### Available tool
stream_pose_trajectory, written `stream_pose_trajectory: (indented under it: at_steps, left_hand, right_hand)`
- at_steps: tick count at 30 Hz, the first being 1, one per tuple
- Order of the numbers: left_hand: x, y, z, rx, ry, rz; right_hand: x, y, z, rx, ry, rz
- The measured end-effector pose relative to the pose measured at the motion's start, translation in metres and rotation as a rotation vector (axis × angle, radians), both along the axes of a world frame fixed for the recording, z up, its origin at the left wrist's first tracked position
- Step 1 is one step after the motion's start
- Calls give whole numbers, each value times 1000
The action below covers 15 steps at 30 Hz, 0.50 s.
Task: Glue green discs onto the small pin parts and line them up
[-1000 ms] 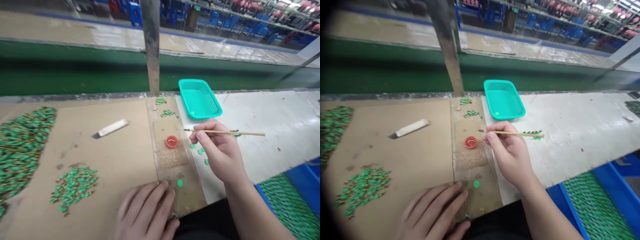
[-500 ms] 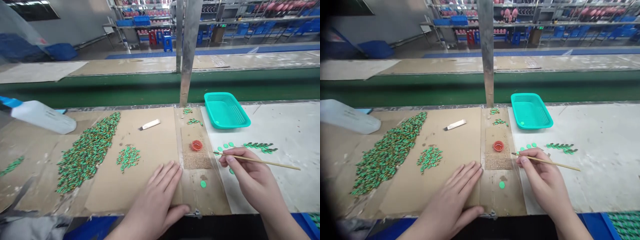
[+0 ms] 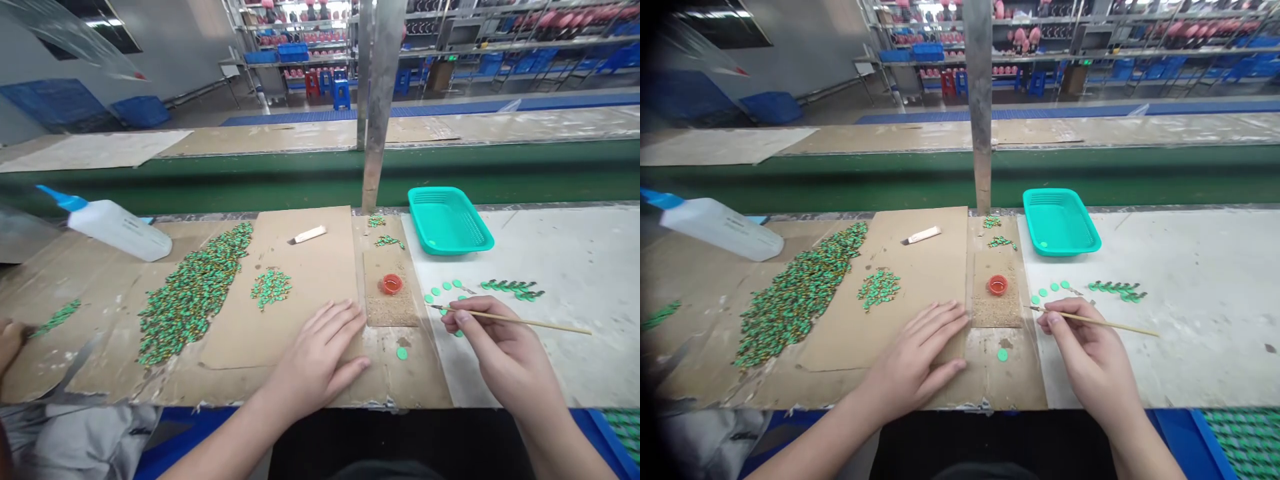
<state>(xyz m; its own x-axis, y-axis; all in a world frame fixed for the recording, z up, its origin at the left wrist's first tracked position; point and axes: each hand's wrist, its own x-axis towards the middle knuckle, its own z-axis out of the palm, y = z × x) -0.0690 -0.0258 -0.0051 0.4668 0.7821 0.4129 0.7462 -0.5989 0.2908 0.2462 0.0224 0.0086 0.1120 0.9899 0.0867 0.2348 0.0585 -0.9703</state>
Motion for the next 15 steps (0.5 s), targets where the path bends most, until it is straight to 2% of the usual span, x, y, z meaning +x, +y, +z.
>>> stream_pose_trajectory:
  at_steps: [4,10,15]
  left_hand:
    - [18,-3,5,62,-208,-27]
    - [44,26,-1,157,-83,-77]
    - [42,23,3,185,-70,-228]
  right_hand:
    - [-5,6,5,104,-5,20]
    - [-25,50,19,277,-97,113]
    - [-48,82,15,325,-67,198]
